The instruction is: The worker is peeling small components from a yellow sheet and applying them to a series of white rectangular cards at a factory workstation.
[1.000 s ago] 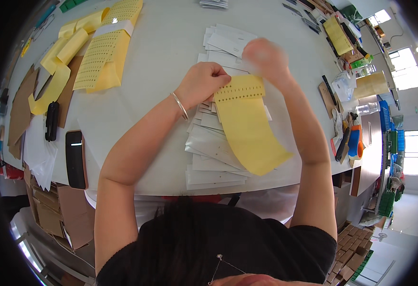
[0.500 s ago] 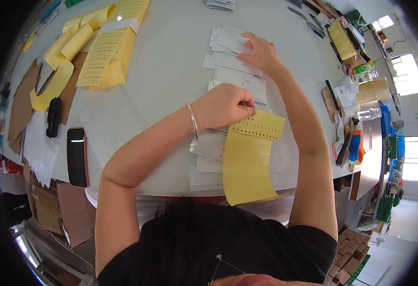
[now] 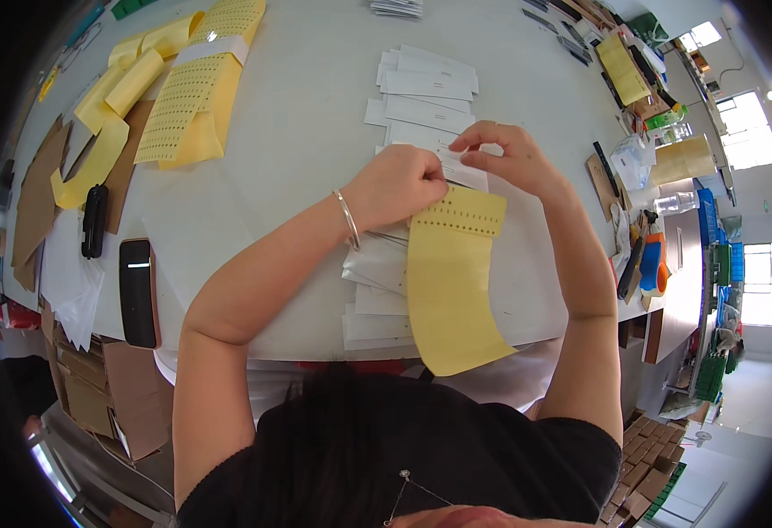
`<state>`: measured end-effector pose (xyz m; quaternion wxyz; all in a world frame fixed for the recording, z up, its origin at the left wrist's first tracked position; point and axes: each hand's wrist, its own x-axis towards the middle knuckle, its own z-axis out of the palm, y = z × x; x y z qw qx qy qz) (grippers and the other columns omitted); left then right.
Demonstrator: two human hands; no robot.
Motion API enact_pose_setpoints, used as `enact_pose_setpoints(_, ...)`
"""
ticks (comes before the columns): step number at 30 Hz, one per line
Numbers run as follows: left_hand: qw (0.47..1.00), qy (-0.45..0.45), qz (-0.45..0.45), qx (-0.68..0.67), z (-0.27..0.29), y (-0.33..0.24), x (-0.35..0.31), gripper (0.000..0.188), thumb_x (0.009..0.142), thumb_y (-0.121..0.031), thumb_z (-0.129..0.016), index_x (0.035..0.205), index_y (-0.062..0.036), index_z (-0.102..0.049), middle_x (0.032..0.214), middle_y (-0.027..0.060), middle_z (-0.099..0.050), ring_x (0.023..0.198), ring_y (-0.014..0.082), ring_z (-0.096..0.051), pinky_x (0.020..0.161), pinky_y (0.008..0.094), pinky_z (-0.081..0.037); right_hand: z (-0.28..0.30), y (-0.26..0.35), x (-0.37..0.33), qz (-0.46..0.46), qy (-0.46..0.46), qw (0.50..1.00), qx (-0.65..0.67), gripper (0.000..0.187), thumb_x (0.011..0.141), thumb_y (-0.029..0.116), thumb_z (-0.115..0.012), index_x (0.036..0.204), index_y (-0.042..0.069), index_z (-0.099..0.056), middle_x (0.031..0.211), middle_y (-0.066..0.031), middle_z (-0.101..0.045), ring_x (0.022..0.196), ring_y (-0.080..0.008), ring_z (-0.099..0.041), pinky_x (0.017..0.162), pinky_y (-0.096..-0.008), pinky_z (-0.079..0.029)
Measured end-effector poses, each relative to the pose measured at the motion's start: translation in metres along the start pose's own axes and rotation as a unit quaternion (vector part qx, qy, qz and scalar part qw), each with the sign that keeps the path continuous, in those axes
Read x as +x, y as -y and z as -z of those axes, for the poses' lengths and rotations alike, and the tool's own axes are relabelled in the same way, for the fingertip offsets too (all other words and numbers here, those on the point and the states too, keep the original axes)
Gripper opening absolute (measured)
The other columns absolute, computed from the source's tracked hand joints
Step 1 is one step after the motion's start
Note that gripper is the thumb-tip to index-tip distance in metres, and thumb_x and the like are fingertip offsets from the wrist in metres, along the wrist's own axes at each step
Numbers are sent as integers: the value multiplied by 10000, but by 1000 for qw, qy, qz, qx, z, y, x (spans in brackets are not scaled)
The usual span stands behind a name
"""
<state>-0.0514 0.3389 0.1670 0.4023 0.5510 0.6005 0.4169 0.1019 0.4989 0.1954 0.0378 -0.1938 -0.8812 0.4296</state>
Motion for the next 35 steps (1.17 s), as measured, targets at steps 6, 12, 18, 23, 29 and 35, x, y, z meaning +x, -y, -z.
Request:
enact_pose_setpoints(6, 998, -24, 39, -45, 3, 1, 4, 181, 840, -146, -597, 763, 18, -609, 578, 24, -548, 428, 72, -463, 409, 240, -352, -15, 12, -16, 224, -91, 951, -191, 72, 772, 125, -712, 823, 81, -687, 841, -20, -644, 813, -179, -600, 823, -320, -442)
enact_pose_setpoints(12, 976, -31, 131, -172, 6, -2, 4, 181, 803, -120, -576, 769, 54, -617, 658, 72, -592, 486, 115, -533, 433, 265, -427, -24, 25, -16, 303, -135, 891, -309, 67, 783, 96, -673, 771, 67, -614, 838, -23, -619, 813, -208, -594, 839, -337, -428)
enact_pose_setpoints(18, 993, 0, 77, -84, 5, -2, 2, 187, 792, -118, -575, 745, 61, -608, 598, 85, -591, 439, 133, -553, 444, 285, -441, -4, -19, 40, 118, -137, 976, -123, 78, 817, 82, -641, 853, 25, -603, 889, -70, -603, 820, -233, -575, 753, -280, -452)
enact_pose_setpoints(23, 997, 17, 50, -62, 2, -3, 2, 191, 796, -117, -573, 711, 52, -593, 568, 84, -588, 431, 137, -561, 447, 284, -441, -16, -57, 68, 108, -159, 945, -266, 80, 841, 118, -611, 867, 57, -654, 930, -70, -633, 878, -233, -599, 758, -341, -470)
enact_pose_setpoints(29, 996, 33, 47, -63, 4, -6, -1, 197, 813, -120, -579, 709, 47, -586, 559, 82, -584, 423, 131, -543, 447, 281, -435, -8, -49, 55, -21, -180, 974, -136, 175, 829, 160, -649, 974, 61, -656, 985, -70, -640, 944, -238, -591, 787, -358, -471)
enact_pose_setpoints(35, 996, 44, 49, -59, 5, -7, -3, 195, 830, -137, -586, 733, 31, -600, 574, 85, -593, 428, 133, -540, 465, 283, -439, 16, -75, 37, 108, -45, 970, -211, 370, 820, 134, -680, 1181, 67, -632, 1228, -97, -595, 1173, -248, -518, 977, -364, -436)
